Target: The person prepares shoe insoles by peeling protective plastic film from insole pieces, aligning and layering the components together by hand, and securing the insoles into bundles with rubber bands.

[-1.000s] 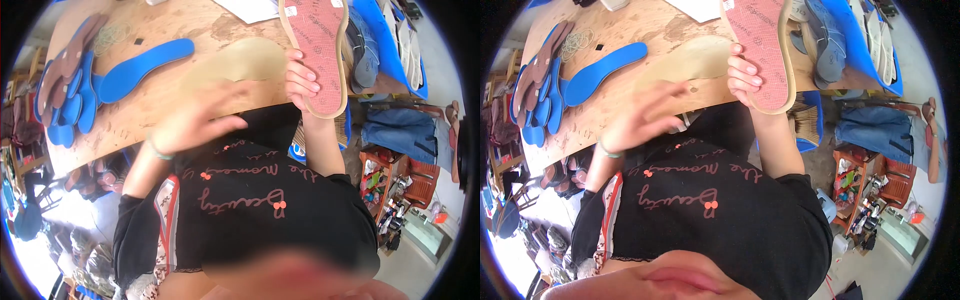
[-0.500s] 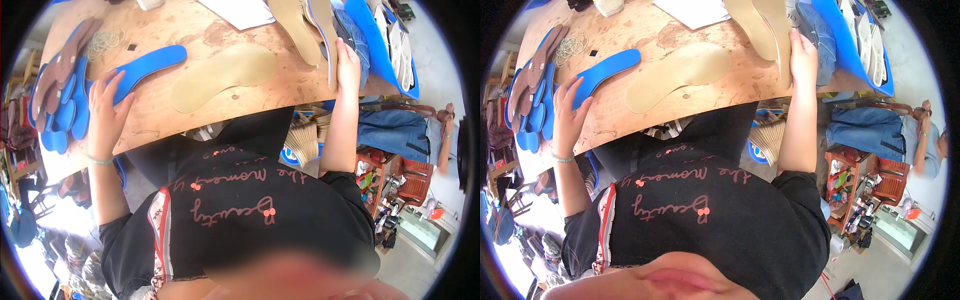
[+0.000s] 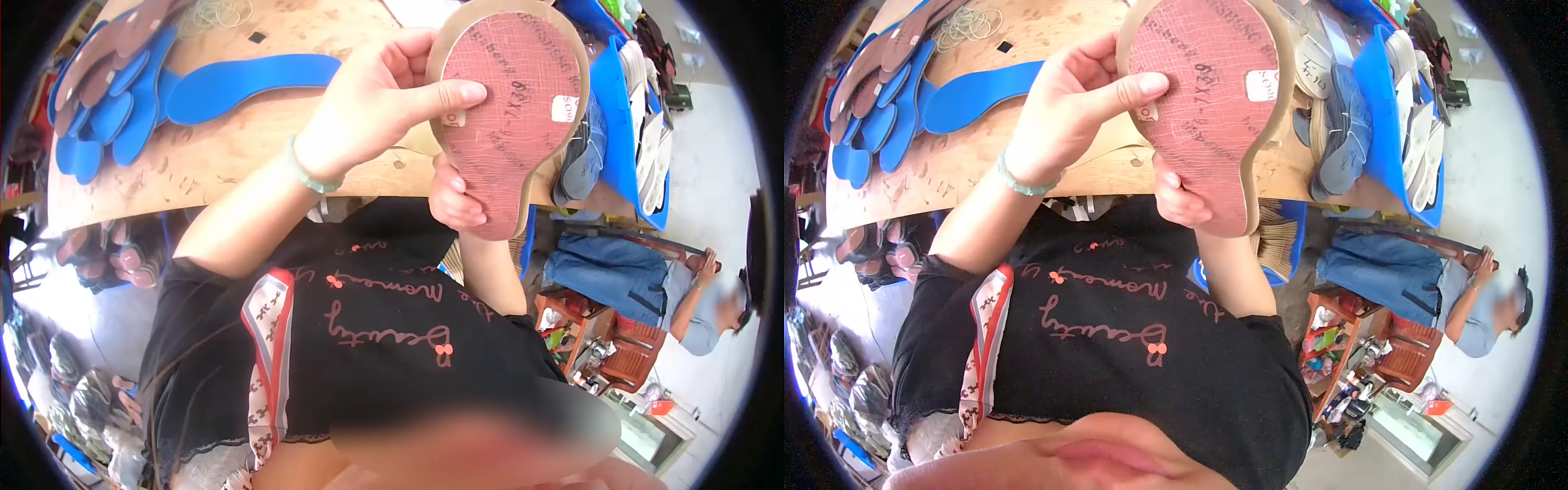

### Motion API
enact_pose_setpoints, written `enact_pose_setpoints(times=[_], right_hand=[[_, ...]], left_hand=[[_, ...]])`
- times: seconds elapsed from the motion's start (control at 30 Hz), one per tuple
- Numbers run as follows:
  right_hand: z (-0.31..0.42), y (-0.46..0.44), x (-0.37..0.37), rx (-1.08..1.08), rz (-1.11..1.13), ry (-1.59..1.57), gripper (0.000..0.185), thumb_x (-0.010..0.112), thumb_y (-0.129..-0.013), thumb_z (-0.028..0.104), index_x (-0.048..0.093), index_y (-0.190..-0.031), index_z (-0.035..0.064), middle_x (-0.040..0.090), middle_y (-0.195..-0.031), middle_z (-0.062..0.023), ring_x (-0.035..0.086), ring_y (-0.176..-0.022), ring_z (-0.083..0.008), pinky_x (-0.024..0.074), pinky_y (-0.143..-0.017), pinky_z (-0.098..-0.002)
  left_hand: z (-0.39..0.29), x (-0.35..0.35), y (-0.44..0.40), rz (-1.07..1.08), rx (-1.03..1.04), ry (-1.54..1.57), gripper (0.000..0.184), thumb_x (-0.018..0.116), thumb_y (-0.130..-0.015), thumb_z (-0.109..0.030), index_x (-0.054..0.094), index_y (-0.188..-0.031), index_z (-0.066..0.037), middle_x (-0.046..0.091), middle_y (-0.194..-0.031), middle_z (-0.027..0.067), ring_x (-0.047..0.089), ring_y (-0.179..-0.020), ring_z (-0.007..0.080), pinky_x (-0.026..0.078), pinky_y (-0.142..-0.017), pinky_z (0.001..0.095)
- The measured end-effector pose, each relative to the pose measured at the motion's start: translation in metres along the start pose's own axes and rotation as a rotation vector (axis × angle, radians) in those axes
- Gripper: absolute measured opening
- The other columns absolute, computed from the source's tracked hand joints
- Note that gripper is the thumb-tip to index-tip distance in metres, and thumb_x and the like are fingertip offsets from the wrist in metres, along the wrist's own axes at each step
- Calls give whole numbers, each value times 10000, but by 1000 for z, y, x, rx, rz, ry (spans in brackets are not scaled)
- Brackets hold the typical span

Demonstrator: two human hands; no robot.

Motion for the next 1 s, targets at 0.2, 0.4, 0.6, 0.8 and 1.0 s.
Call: enact_pose_setpoints(times=[0.2, 0.4, 0.6, 0.8, 1.0], right_hand=[[72, 107, -17, -302, -762, 99, 566, 563, -893, 478, 559, -1120, -41, 603, -730, -103, 574, -583, -209, 456, -549, -328], [200, 199, 52, -592, -1878, 1613, 348, 589, -958, 303, 685, -1015, -27, 675, -854, -27, 578, -760, -73, 445, -680, -215], [231, 214, 5, -303, -2077, 2129, 446, 613, -908, 397, 688, -886, -42, 623, -682, -144, 576, -675, -168, 467, -696, -327], [238, 202, 8, -168, -2144, 2170, 435, 600, -903, 394, 680, -899, -34, 682, -821, -183, 668, -796, -306, 492, -731, -390], [234, 179, 11, -73, -2083, 2615, 454, 597, -892, 402, 597, -1181, 52, 574, -1238, -184, 531, -1169, -327, 396, -955, -482]], left_hand=[[1, -65, 15, -251, -48, -841, 265, 706, -881, -187, 626, -1069, -18, 665, -861, 19, 632, -838, 84, 507, -743, 234], [-33, -154, 56, -228, -157, -2048, 576, 711, -809, -379, 548, -1246, -42, 539, -1266, 149, 477, -1229, 334, 391, -1015, 442], [-44, -212, 77, -266, -536, -2054, 725, 755, -741, -411, 501, -1312, -45, 523, -1299, 130, 450, -1252, 326, 365, -1035, 456], [-49, -221, 79, -238, -339, -2043, 779, 768, -693, -453, 508, -1302, -43, 537, -1266, 153, 470, -1219, 335, 385, -1002, 446], [-54, -219, 77, -271, -253, -2006, 779, 787, -668, -400, 507, -1317, -70, 532, -1248, 118, 475, -1202, 321, 402, -974, 448]])
Point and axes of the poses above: each hand's wrist, its own y-axis away from the middle knuckle, its own x-axis out of the palm, z = x × y, the point moved 9 cm from there along -y, towards the middle knuckle
